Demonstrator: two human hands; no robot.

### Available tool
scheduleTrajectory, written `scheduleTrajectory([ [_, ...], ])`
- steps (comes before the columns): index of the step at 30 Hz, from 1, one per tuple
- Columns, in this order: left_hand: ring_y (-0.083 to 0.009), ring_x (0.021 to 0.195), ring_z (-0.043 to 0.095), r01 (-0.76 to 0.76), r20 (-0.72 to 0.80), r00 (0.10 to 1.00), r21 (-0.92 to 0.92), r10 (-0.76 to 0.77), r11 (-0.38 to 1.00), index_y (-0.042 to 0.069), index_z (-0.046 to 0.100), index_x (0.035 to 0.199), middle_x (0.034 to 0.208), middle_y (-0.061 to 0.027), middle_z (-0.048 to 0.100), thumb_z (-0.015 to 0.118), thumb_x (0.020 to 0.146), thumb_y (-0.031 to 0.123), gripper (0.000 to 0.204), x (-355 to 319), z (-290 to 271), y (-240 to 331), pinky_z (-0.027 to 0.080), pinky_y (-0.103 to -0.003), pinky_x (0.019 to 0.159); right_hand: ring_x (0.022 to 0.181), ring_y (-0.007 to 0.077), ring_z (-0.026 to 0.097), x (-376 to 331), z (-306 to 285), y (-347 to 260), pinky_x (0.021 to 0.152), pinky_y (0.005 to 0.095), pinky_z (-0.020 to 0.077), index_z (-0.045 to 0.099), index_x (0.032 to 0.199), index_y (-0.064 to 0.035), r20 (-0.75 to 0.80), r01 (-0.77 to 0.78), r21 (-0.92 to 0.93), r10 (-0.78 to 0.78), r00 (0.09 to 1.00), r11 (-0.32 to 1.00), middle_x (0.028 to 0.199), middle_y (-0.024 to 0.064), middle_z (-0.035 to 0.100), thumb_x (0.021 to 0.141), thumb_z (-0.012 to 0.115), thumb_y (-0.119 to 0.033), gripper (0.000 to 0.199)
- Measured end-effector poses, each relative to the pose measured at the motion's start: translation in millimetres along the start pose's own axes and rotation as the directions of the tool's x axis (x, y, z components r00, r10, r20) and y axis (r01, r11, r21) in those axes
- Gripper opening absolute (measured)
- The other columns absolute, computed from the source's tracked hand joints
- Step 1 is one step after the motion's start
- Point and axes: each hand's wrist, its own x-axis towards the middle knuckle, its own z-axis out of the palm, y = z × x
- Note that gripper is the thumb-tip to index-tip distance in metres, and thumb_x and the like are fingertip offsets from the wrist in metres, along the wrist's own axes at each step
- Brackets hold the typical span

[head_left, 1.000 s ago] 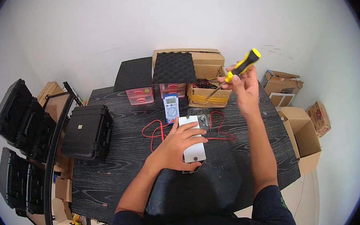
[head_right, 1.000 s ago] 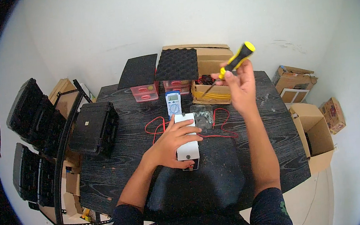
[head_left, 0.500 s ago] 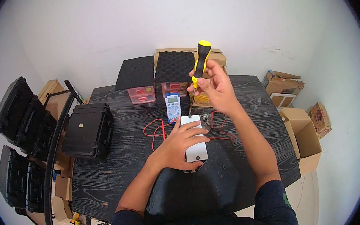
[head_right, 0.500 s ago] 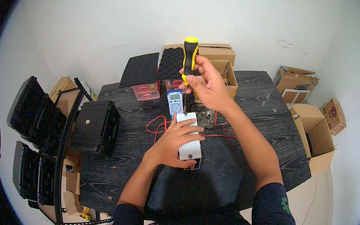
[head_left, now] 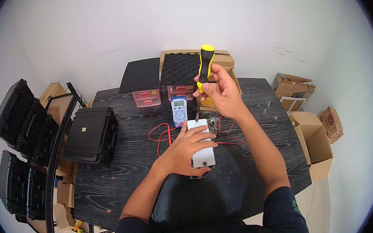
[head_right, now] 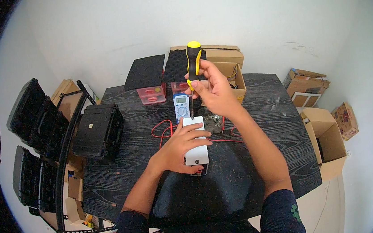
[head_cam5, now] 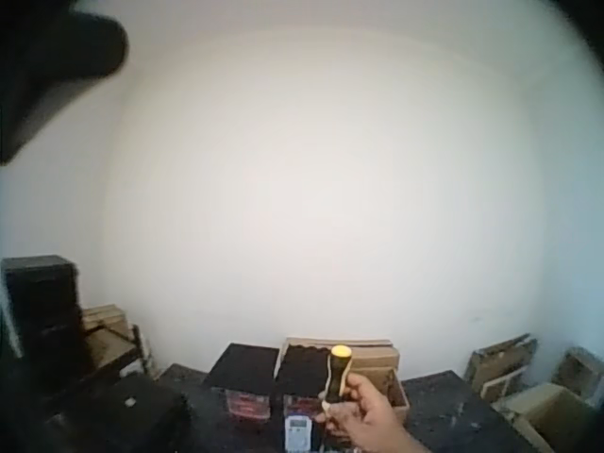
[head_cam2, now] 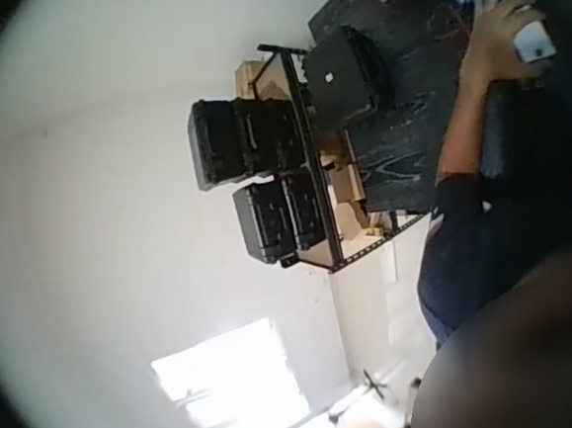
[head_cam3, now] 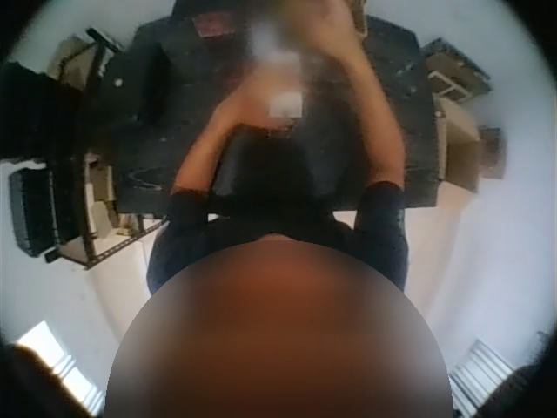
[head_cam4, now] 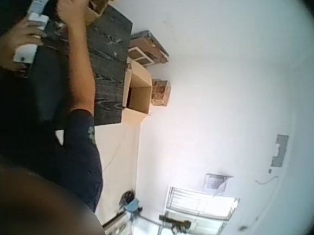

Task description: The person uses a multimeter to test a circuit board, then places a white metal casing over it. They secure the casing by tightening screws with a yellow-handled screwdriver. The person works on a dark table surrounded by various boxes and electronic components.

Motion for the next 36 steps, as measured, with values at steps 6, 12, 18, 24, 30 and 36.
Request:
scheduleTrajectory([
  [6,-0.0369,0.156,0.042,0.014,0.01,1.0,0.003,-0.014,1.0,0.019,0.071,0.137,0.153,-0.0067,0.062,0.091,0.07,0.041,0.074,-1,1,-1,0.009,-0.085,0.122,0.1,0.0197,0.077,3,3,-1,0.075,0.0276,0.0608,0.038,0.158,-0.0013,0.003,-0.025,0.011,0.025,1.0,1.0,0.13,0.0135,0.065,0.109,0.064,-0.007,0.057],
  [12,-0.0359,0.156,0.043,0.018,0.007,1.0,0.025,-0.018,1.0,0.02,0.071,0.138,0.152,-0.0059,0.063,0.091,0.07,0.043,0.075,0,-1,2,0.006,-0.083,0.124,0.089,0.0078,0.07,1,8,-10,0.069,0.0219,0.0599,0.06,0.135,0.002,0.011,-0.017,-0.128,0.019,1.0,0.992,0.125,0.0082,0.063,0.099,0.079,-0.005,0.042],
  [18,-0.0361,0.155,0.043,0.002,0.0,1.0,0.014,-0.002,1.0,0.019,0.071,0.138,0.152,-0.0061,0.063,0.09,0.069,0.043,0.075,1,1,1,0.005,-0.081,0.125,0.09,0.0078,0.07,3,6,-1,0.066,0.0226,0.0619,0.063,0.126,0.0008,0.046,-0.007,0.115,0.002,0.999,0.993,0.117,0.0036,0.063,0.096,0.084,-0.01,0.039],
  [24,-0.0363,0.155,0.044,0.002,0.004,1.0,0.018,-0.002,1.0,0.018,0.071,0.137,0.151,-0.0074,0.063,0.09,0.07,0.042,0.074,1,-2,2,0.008,-0.083,0.124,0.097,0.0121,0.074,1,14,-8,0.069,0.025,0.0623,0.062,0.128,-0.0011,-0.014,-0.092,0.076,0.093,0.996,0.993,0.115,0.0072,0.069,0.102,0.075,-0.007,0.03],
  [30,-0.036,0.156,0.043,-0.005,0.004,1.0,0.012,0.005,1.0,0.019,0.071,0.137,0.152,-0.0065,0.062,0.091,0.07,0.043,0.075,1,1,0,0.006,-0.081,0.125,0.087,0.0131,0.075,4,9,4,0.065,0.0241,0.0602,0.053,0.131,-0.0063,0.016,-0.156,0.236,0.156,0.988,0.959,0.121,0.0133,0.073,0.099,0.078,-0.006,0.041],
  [36,-0.0361,0.156,0.043,0.006,0.017,1.0,0.023,-0.006,1.0,0.019,0.071,0.137,0.152,-0.0065,0.062,0.09,0.071,0.043,0.073,2,-2,2,0.005,-0.081,0.126,0.092,0.0124,0.074,-1,13,-8,0.074,0.0265,0.0615,0.057,0.134,-0.0002,-0.039,-0.15,0.064,0.153,0.987,0.987,0.125,0.0134,0.074,0.105,0.07,-0.007,0.032],
])
